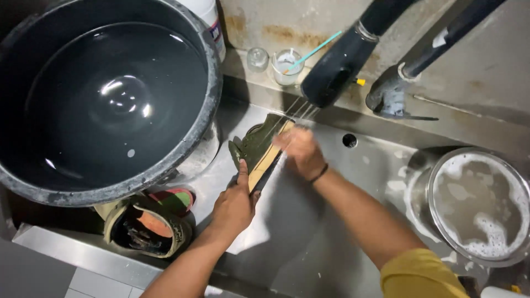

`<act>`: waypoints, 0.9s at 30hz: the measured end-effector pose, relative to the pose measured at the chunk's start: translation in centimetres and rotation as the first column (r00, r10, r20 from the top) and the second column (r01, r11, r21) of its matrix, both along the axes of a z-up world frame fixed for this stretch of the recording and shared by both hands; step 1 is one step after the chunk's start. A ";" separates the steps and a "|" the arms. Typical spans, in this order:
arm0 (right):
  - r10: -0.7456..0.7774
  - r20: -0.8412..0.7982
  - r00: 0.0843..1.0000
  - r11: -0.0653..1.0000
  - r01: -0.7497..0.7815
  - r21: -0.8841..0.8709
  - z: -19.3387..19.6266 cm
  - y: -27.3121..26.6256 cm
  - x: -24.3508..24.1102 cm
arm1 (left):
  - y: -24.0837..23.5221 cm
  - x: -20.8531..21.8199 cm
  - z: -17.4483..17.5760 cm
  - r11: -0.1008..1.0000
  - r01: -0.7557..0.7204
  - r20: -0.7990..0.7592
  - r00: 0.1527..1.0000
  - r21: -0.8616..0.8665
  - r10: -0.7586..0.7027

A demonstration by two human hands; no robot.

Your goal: The person scrubs a shoe in a sink using a sponge, an orange brush, and a steel wool pad under running water. They clean the sole and sides of the shoe, rinsing it periodically.

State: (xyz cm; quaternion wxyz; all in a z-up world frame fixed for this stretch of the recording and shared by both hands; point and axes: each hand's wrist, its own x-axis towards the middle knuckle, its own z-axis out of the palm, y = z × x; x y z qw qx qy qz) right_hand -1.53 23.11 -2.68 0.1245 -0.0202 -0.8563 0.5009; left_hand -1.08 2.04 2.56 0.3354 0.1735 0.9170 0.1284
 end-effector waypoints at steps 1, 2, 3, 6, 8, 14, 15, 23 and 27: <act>-0.018 -0.118 0.993 0.999 0.014 -0.035 1.4 0.2 -0.1 | 0.1 0.1 0.2 1.000 0.013 -0.040 0.999 0.026 -0.012; -0.038 -0.233 0.972 0.997 0.022 -0.068 2.8 0.5 -0.3 | 0.2 0.1 0.4 0.998 0.024 -0.079 0.997 0.054 -0.020; -0.043 -0.230 0.972 0.997 0.028 -0.069 0.7 -1.3 1.4 | -0.5 0.7 0.4 0.998 0.029 -0.076 0.997 0.053 -0.025; 0.098 -0.551 0.829 0.950 0.087 0.299 -2.0 -1.9 0.8 | -0.6 0.3 0.9 1.000 0.009 -0.034 0.999 0.028 -0.008; 0.142 -0.696 0.704 0.677 0.444 0.587 -0.3 1.6 -2.5 | -0.1 0.2 1.3 1.000 0.003 -0.026 1.000 0.026 -0.002; 0.382 -0.502 0.776 0.888 -0.158 0.431 -2.8 -2.5 2.9 | -3.2 2.2 3.3 0.970 -0.029 0.175 0.982 -0.240 0.072; 0.380 -0.503 0.776 0.889 -0.157 0.430 -3.6 -0.9 1.0 | -2.9 1.9 3.7 0.970 -0.027 0.175 0.982 -0.241 0.071; 0.173 -0.407 0.897 0.976 -0.100 0.194 -6.3 0.4 1.0 | -4.1 2.4 0.7 0.986 -0.087 0.150 0.983 -0.145 0.109; 0.116 -0.527 0.842 0.916 0.114 0.385 -7.5 0.6 -0.6 | -3.0 2.1 2.7 0.961 -0.084 0.178 0.975 -0.265 0.134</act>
